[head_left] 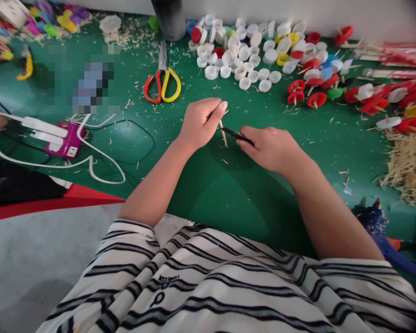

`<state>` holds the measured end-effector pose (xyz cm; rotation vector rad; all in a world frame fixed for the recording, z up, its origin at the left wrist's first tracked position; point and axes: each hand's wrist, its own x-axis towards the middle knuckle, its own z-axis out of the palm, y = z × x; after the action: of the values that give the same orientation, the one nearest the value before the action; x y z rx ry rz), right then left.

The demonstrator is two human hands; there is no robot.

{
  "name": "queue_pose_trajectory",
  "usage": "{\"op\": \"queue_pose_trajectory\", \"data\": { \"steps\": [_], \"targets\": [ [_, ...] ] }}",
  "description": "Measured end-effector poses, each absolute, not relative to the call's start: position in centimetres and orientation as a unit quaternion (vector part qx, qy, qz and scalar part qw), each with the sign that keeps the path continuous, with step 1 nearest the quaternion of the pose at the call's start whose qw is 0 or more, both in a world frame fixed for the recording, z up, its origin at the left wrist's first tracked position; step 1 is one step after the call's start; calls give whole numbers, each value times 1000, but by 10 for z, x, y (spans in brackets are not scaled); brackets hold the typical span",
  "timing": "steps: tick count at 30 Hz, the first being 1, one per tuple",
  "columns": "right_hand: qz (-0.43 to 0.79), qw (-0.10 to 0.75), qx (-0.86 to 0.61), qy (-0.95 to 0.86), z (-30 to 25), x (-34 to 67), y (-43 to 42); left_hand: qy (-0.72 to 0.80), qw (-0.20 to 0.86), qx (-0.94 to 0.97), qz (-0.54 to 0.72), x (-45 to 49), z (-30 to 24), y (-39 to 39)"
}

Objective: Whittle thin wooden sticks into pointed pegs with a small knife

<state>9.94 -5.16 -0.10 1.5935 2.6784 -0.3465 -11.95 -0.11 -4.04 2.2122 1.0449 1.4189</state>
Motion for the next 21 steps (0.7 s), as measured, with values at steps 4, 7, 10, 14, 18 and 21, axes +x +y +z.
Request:
{"op": "queue_pose_trajectory", "data": {
  "steps": [4, 7, 10, 14, 18, 21],
  "targets": [
    [-117, 5, 510, 852, 2, 100, -52, 363, 159, 771, 498, -118, -41, -2],
    [-119, 14, 515, 849, 2, 100, -54, 370, 165, 770, 493, -119, -43, -1],
    [-106, 59, 513, 850, 0, 101, -59, 377, 172, 765, 494, -122, -45, 2],
    [-73, 106, 503, 855, -3, 104, -64, 366, 177, 767, 496, -122, -45, 2],
    [-102, 70, 499, 858, 0, 109, -60, 355, 168, 771, 501, -119, -42, 0],
    [-127, 4, 515, 848, 4, 108, -56, 363, 161, 773, 494, -117, -39, -2]
  ]
}}
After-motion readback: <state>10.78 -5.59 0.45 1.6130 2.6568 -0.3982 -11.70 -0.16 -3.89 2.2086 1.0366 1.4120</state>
